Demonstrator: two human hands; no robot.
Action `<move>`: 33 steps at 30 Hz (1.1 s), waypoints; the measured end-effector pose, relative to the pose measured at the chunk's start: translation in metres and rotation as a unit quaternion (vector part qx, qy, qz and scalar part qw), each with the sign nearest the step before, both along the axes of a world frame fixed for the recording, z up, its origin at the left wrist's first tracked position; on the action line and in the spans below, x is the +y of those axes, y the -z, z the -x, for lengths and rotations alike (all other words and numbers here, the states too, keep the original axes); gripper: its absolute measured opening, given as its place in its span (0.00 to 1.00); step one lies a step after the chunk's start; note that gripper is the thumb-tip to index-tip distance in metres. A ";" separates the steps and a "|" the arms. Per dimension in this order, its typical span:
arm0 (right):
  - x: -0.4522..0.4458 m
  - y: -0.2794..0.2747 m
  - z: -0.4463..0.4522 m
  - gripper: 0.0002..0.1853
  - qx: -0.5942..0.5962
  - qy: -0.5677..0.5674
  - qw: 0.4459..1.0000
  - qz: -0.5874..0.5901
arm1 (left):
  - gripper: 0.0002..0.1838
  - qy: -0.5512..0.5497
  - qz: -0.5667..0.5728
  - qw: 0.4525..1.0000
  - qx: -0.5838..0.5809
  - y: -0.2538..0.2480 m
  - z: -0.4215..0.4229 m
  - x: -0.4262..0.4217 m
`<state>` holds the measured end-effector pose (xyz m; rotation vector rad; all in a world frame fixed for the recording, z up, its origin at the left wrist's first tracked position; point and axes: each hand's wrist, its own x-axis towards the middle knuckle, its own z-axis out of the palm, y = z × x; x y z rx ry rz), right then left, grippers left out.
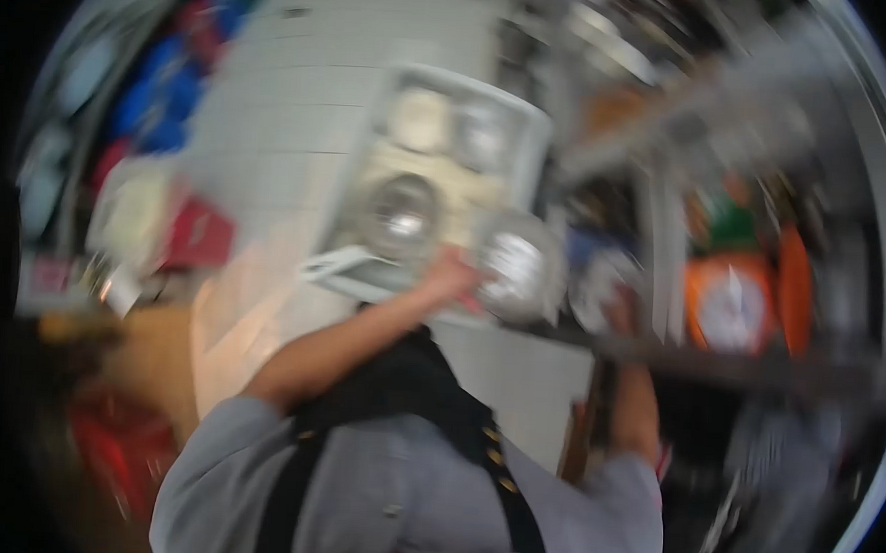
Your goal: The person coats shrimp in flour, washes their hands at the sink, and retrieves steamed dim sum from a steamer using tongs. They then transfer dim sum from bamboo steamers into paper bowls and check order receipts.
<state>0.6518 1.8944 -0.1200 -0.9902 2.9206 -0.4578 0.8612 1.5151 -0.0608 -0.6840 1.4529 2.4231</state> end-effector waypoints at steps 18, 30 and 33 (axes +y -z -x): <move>-0.006 -0.084 -0.014 0.32 -0.074 0.151 0.985 -0.049 | 0.04 -0.016 -0.042 0.999 0.008 -0.023 0.010 0.020; 0.005 -0.076 -0.007 0.33 -0.111 0.174 0.978 0.020 | 0.04 -0.042 -0.072 0.996 0.017 -0.023 0.018 0.032; 0.000 0.007 0.016 0.33 -0.240 0.184 0.937 0.174 | 0.05 -0.032 -0.062 0.997 0.008 -0.024 0.015 0.029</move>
